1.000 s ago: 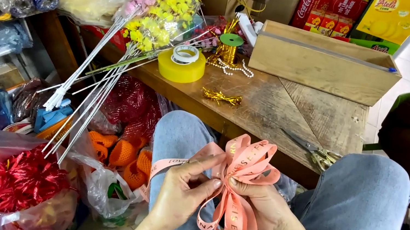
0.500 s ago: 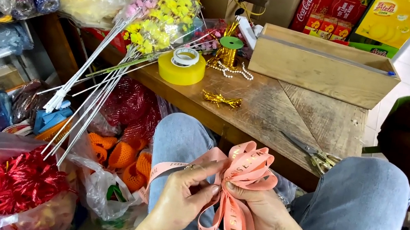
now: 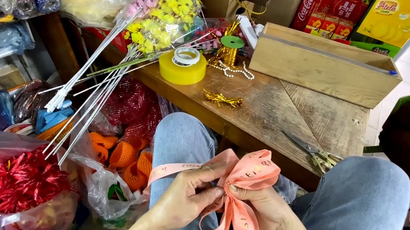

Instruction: The person is meticulously folding and looping a pink ribbon to create a decorative bow.

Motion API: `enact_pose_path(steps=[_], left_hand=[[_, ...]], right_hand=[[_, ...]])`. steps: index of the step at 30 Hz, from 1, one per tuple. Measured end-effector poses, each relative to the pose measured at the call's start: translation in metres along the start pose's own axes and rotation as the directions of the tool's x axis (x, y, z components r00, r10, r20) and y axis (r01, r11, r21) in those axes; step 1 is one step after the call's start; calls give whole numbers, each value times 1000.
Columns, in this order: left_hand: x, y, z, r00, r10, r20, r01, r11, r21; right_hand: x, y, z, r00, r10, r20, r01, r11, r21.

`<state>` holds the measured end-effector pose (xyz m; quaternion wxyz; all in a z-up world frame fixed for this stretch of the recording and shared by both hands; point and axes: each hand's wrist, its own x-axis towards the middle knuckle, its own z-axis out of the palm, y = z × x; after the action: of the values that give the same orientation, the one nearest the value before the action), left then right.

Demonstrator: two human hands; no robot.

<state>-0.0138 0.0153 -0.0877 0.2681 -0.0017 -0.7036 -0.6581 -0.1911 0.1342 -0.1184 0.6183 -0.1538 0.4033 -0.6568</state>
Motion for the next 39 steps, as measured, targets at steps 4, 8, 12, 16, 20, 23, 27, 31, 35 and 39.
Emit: enact_pose_path(steps=[4, 8, 12, 16, 20, 23, 27, 31, 35, 39], left_hand=[[0, -4, 5, 981, -190, -42, 186, 978, -93], [7, -19, 4, 989, -93, -118, 100, 993, 55], [3, 2, 7, 958, 14, -288, 48, 977, 206], [9, 0, 14, 884, -159, -439, 193, 981, 34], [15, -13, 16, 861, -269, -431, 243, 963, -116], [20, -1, 16, 869, -350, -350, 298, 934, -196], [21, -4, 23, 888, -350, -299, 220, 893, -393], [19, -19, 33, 840, -390, -378, 101, 796, -596], [16, -7, 33, 755, -468, -460, 151, 806, -572], [8, -2, 25, 725, -449, -522, 205, 864, -459]], right_hand=[[-3, 1, 6, 1000, 20, -3, -20, 1000, -17], [1, 0, 4, 977, 20, -210, -10, 999, 47], [2, 0, 11, 957, -135, -256, 150, 988, 41], [7, 0, 12, 941, -173, -291, 191, 981, 34], [7, 3, 16, 924, -255, -284, 273, 962, 26], [9, 2, 18, 931, -269, -247, 289, 956, 48], [9, 0, 18, 916, -271, -297, 303, 951, 66], [6, -2, 23, 916, -327, -234, 338, 941, 9], [5, -7, 20, 911, -386, -148, 375, 922, -96], [4, -8, 36, 884, -464, -61, 447, 876, -184]])
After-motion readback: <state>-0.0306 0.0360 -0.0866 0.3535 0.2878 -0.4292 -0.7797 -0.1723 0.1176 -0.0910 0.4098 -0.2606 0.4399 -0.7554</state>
